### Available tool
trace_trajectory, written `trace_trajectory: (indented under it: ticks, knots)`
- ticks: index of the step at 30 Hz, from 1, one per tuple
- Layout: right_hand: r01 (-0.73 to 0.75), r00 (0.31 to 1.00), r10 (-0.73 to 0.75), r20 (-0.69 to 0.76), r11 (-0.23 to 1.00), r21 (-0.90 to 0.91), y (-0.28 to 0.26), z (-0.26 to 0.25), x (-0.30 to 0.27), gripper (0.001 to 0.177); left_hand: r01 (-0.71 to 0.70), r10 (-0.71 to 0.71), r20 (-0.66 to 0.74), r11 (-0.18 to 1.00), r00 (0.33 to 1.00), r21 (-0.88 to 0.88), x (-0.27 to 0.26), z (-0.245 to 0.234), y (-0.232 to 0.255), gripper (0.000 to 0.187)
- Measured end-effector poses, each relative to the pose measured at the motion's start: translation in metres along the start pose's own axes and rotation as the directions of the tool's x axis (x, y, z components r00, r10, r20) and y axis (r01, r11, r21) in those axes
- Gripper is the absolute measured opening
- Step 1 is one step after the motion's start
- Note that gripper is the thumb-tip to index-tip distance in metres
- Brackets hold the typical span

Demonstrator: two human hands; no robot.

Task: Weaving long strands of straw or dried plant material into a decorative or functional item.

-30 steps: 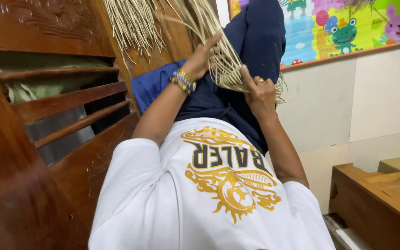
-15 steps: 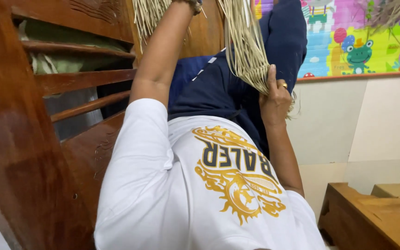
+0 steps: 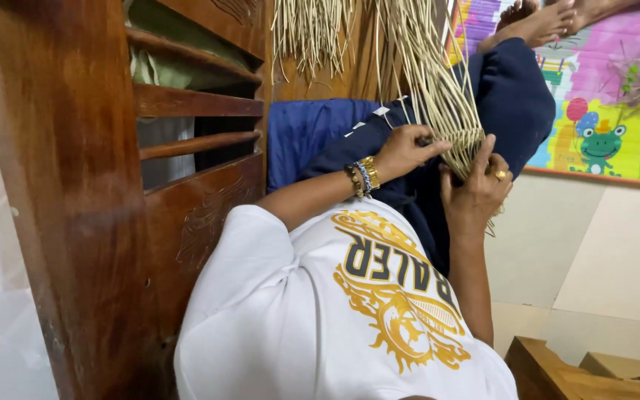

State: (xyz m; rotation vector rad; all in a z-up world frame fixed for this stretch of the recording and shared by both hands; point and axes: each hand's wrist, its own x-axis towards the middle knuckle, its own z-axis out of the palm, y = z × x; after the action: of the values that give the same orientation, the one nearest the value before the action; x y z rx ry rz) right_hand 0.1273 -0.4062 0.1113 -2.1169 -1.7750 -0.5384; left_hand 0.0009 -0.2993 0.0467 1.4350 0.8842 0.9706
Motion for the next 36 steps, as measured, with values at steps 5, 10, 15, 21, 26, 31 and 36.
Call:
trace_trajectory:
  ticks: [5, 10, 15, 21, 26, 31, 36]
  knots:
    - [-0.157, 0.983, 0.138, 0.120, 0.973, 0.167, 0.016, -0.023, -0.029, 0.093, 0.402, -0.390, 0.113, 0.828, 0.914, -0.391, 0.003, 0.021, -0.048, 0.023]
    - [-0.652, 0.757, 0.545, 0.360, 0.669, 0.357, 0.095, 0.003, -0.140, 0.056, 0.431, -0.438, 0.098, 0.776, 0.893, -0.460, -0.002, 0.024, -0.059, 0.024]
    - [-0.729, 0.680, 0.663, 0.314, 0.561, 0.392, 0.102, -0.029, -0.116, 0.038, 0.463, -0.422, 0.192, 0.787, 0.886, -0.408, 0.003, 0.004, -0.034, 0.037]
    - [-0.202, 0.932, 0.347, -0.105, 0.737, 0.645, 0.032, -0.134, 0.028, 0.029, 0.129, -0.132, 0.108, 0.991, 0.985, 0.037, -0.001, -0.045, -0.009, 0.059]
    - [0.216, 0.931, -0.361, -0.049, 0.439, 0.872, 0.021, -0.243, 0.068, 0.048, 0.149, -0.155, 0.065, 0.985, 0.986, 0.086, -0.015, -0.064, -0.022, 0.040]
    - [-0.022, 0.904, -0.368, 0.216, 0.465, 0.885, -0.016, -0.278, 0.098, 0.011, 0.096, -0.105, 0.064, 0.986, 0.992, 0.138, -0.020, -0.061, -0.021, 0.030]
    - [0.227, 0.971, 0.018, -0.237, 0.229, 0.947, -0.028, -0.237, 0.076, 0.017, 0.077, -0.086, 0.065, 0.988, 0.994, 0.134, -0.017, -0.060, -0.024, 0.020]
